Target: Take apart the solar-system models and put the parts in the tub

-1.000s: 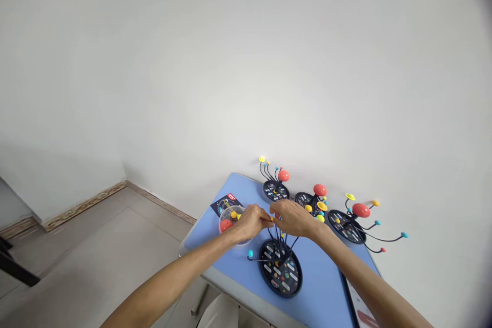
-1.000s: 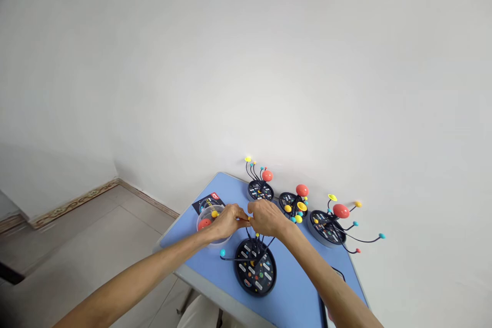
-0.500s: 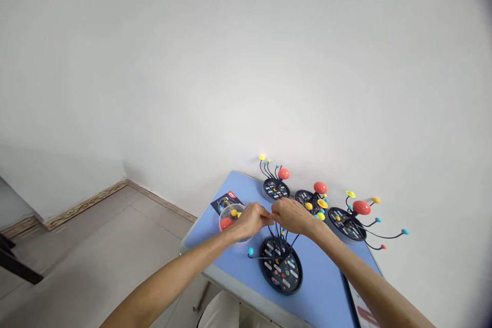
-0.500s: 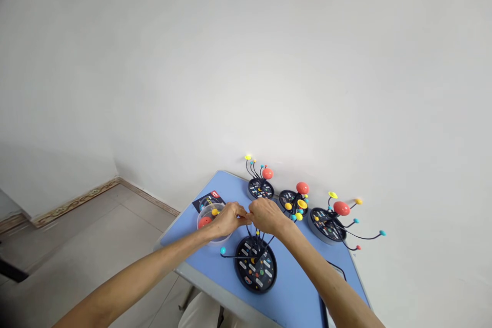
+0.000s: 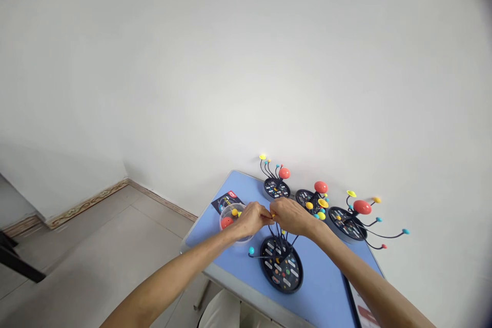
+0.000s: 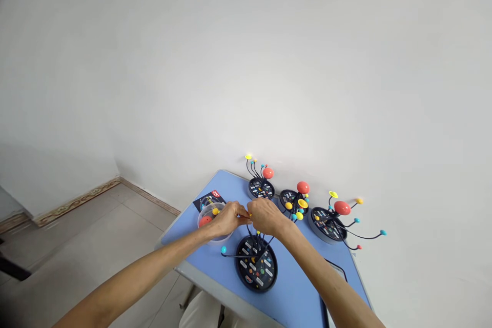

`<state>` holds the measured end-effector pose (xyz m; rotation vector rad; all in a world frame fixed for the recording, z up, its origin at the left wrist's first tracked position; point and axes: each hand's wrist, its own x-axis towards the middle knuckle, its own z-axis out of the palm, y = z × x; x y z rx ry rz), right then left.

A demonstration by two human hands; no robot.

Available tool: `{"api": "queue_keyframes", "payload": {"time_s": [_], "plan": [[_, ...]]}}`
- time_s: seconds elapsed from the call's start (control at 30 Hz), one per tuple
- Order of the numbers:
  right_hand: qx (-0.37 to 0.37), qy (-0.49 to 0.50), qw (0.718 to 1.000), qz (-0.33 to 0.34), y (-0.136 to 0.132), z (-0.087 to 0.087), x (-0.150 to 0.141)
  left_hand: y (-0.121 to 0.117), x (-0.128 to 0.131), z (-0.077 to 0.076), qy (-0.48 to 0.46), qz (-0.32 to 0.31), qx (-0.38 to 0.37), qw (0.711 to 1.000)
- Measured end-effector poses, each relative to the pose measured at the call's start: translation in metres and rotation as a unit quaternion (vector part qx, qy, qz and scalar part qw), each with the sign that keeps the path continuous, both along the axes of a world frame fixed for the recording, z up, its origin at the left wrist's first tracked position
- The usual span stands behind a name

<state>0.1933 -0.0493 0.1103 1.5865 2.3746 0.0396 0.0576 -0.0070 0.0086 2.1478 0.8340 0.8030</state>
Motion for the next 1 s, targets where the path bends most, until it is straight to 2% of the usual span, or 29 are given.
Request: {"api": "queue_keyframes", "payload": {"time_s": [0.2, 0.4, 0.77, 1.0], "plan": [[0.016, 0.045, 0.999, -0.014, -0.0004, -0.0024, 0.0043, 0.001, 0.0005, -0.0039, -0.004, 0.011, 0.0, 1.0], [0.016, 0.022, 0.999, -0.029, -0.0012, 0.0005, 0.0019, 0.0012, 0.0001, -0.0058, -0.002, 0.019, -0.003, 1.0], [-0.007, 0.007, 1.0, -0.009, -0.0029, 0.0036, -0.0016, 0.0021, 0.0013, -0.0047, -0.002, 0.008, -0.002, 1.0], [0.025, 0.023, 0.999, -0.029, -0.0022, 0.0018, 0.0, 0.0028, 0.001, -0.0049, -0.007, 0.012, 0.003, 1.0]]}}
